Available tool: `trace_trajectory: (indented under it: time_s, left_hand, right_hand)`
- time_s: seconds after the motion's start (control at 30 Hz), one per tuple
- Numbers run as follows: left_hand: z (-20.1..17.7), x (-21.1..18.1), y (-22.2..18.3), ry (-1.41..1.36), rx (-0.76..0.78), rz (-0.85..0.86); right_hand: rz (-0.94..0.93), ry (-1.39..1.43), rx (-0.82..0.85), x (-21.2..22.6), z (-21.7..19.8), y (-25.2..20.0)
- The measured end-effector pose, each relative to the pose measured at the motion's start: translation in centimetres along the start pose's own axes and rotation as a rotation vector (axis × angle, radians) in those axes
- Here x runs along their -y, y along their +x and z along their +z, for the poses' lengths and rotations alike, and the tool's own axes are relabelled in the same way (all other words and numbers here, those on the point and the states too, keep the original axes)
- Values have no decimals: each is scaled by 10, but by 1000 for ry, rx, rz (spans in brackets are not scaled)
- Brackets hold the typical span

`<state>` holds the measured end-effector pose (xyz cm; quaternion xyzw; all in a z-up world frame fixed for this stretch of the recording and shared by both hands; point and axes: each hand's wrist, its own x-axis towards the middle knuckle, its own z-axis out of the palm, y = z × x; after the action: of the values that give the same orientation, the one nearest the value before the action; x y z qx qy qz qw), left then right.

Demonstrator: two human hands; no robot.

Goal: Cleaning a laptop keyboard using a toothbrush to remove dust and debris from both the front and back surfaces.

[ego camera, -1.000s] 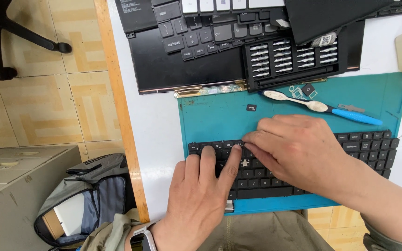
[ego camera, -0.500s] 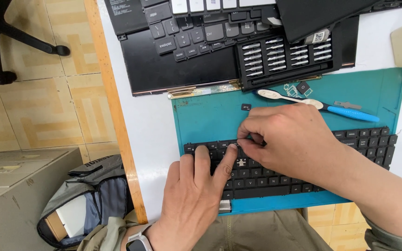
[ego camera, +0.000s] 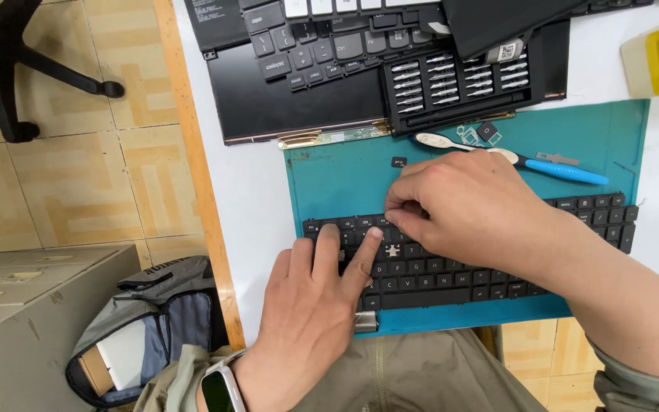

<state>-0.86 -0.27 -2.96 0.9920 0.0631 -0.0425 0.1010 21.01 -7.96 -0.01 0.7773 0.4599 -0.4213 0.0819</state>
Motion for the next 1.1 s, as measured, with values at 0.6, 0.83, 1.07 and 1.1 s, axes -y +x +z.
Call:
trace_trajectory:
  time_s: [0.6, 0.83, 1.07, 1.1]
  left_hand:
    - [-3, -3, -29, -193, -72, -10]
    - [-6, -2, -37, -212, -87, -26]
    - [-16, -3, -19, -185, -149, 9]
    - [-18, -3, -16, -173, -158, 6]
  right_hand:
    - [-35, -112, -143, 3, 18, 4]
    - [-272, 161, -705, -51, 9, -52]
    - [-389, 52, -707, -70, 41, -41]
    - [-409, 28, -691, -70, 46, -36]
